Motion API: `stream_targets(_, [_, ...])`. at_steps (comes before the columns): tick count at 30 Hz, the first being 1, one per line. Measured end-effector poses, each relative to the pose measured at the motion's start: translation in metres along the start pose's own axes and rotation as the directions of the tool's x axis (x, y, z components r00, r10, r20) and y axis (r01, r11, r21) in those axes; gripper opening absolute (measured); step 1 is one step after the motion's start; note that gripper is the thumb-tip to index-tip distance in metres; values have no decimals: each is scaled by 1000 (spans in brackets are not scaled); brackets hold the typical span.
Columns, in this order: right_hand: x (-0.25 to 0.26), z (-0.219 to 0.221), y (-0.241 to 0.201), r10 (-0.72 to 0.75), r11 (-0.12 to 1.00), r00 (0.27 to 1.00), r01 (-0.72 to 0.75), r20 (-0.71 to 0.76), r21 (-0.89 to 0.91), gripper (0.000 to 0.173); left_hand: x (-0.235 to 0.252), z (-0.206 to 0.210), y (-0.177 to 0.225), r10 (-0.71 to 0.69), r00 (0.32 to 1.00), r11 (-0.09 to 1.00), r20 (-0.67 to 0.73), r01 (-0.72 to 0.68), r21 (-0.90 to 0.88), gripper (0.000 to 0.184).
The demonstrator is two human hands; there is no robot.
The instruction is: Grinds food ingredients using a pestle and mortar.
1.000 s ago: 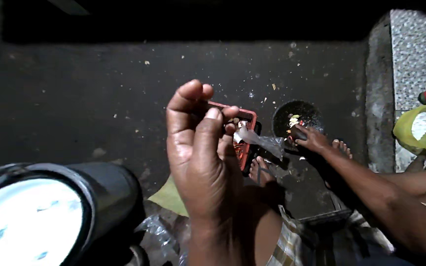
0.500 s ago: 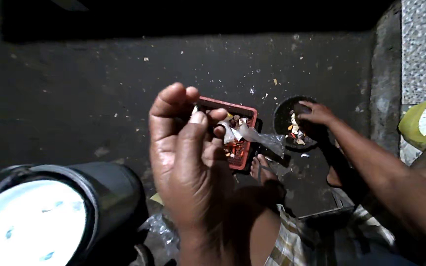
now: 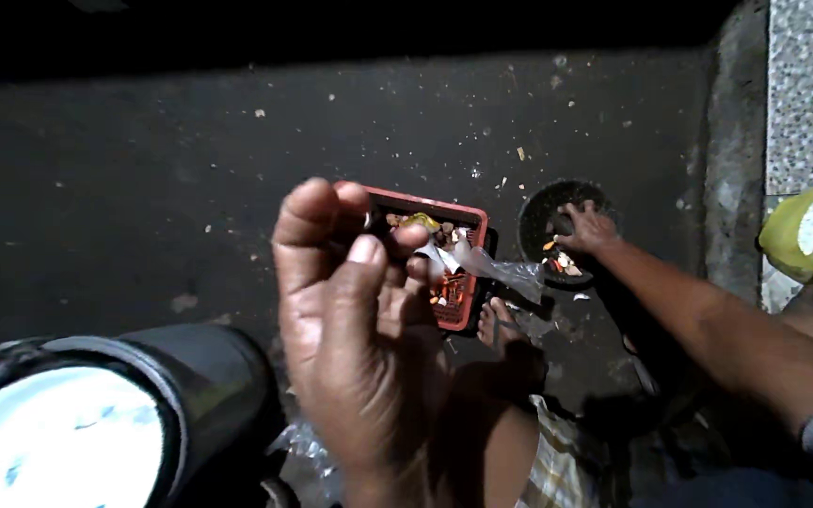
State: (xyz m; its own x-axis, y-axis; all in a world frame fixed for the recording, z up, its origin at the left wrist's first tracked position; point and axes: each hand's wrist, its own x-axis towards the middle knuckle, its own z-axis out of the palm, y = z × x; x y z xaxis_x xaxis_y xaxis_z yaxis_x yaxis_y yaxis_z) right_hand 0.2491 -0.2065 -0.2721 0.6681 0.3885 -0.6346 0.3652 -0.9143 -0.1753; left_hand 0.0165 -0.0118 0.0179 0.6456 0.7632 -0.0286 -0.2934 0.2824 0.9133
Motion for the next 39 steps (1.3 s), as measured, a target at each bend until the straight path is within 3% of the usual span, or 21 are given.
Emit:
stream_targets(3, [4, -7, 12, -16, 992, 1000, 13, 25, 126, 73, -13, -4, 4, 18, 1000, 1000, -2, -18, 14, 28])
stream_targets(6, [-35, 31, 19, -58, 997, 996, 55, -72, -48, 63, -21, -28, 5, 18, 998, 1000, -57, -19, -19, 25])
stream_targets(8, [-31, 44, 22, -97, 993, 986, 86, -133, -83, 61, -16, -35, 6, 40, 993, 998, -109, -44, -39, 26])
stream_targets(15, [9, -14, 27, -64, 985, 998, 61, 13, 164, 70, -13, -19, 5, 32, 995, 999, -97, -34, -18, 29])
stream_targets(18, [-23, 19, 23, -75, 997, 996, 74, -43, -34, 64, -14, -35, 3, 30, 996, 999, -89, -33, -26, 30])
stream_targets(20, [-14, 27, 20, -83, 995, 991, 77, -106, -56, 64, -10, -36, 3, 36, 993, 999, -116, -39, -27, 31])
stream_targets(24, [13, -11, 21, -93, 978, 994, 101, -52, 183, 67, -1, -14, 3, 26, 996, 1000, -84, -27, -7, 31])
stream_targets(26, [20, -45, 35, -103, 897, 995, 89, 9, 433, 68, 1, -6, 1, 35, 997, 999, -74, -33, 26, 31])
stream_targets(28, [-3, -48, 42, -97, 815, 995, 76, 6, 575, 68, -3, -9, 1, 25, 998, 1000, -65, -23, 20, 30])
stream_targets(30, [-30, -39, 48, -52, 832, 991, 111, -124, 544, 69, -4, -13, 0, 28, 998, 1000, -56, -29, -7, 30])
stream_targets(33, [-37, -4, 46, -35, 947, 952, 128, -303, 294, 69, 0, -13, -4, 33, 998, 999, -55, -34, -18, 32])
stream_targets(36, [-12, 25, 32, -58, 993, 980, 77, -193, 93, 65, 2, 0, -2, 7, 998, 999, -63, -5, 32, 31])
stream_targets(37, [-3, 22, 27, -64, 990, 984, 83, -166, 112, 65, 3, 4, -1, -1, 998, 999, -69, 5, 50, 32])
stream_targets(39, [2, 6, 32, -41, 941, 994, 74, -105, 330, 69, 2, 7, -2, -14, 998, 998, -61, 17, 57, 32])
